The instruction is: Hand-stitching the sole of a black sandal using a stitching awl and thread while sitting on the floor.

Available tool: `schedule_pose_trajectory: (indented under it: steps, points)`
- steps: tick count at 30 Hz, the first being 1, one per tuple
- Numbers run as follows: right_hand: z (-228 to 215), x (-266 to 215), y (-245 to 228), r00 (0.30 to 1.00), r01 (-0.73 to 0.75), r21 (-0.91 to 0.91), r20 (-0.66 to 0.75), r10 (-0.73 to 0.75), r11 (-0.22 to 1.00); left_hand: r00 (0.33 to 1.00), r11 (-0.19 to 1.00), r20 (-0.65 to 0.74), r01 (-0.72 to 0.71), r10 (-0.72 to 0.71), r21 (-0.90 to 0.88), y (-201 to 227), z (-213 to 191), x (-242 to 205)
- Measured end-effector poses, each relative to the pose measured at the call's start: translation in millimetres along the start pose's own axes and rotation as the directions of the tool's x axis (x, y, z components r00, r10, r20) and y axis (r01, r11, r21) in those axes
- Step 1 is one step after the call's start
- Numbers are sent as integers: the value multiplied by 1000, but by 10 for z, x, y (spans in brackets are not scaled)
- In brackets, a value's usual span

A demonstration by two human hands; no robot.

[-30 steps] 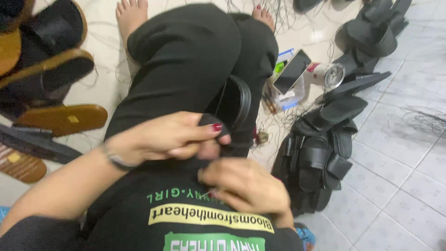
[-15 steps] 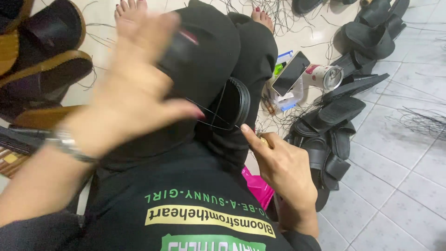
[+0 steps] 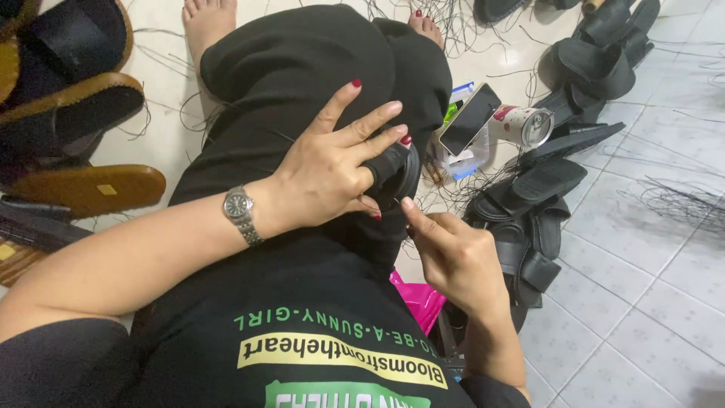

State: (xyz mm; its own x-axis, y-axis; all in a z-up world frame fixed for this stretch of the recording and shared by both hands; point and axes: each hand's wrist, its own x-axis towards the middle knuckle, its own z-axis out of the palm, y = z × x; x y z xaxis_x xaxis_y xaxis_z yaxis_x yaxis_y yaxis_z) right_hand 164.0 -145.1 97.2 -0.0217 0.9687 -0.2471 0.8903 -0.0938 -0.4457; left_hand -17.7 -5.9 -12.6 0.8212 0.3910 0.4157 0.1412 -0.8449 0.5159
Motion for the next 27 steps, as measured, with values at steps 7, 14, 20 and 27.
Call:
schedule_pose_trajectory:
  steps: [7,14,20,27]
  points:
    - [110,6,332,997,78,325,0,-82,942,1000,999,-10,-15,15,-43,-31,-41,-6]
    - [-44,-28,278,990,60,178,113,-81,982,1000,999,-9,-16,16,-42,-12,-49,-13]
    - [21,-14,540,985,39,471,132,-115,881,998,998,31,-51,52,-25,31,-79,54]
    - [-24,103,342,966,252,160,16,-257,954,996,995,42,-76,78,-58,3,-207,141]
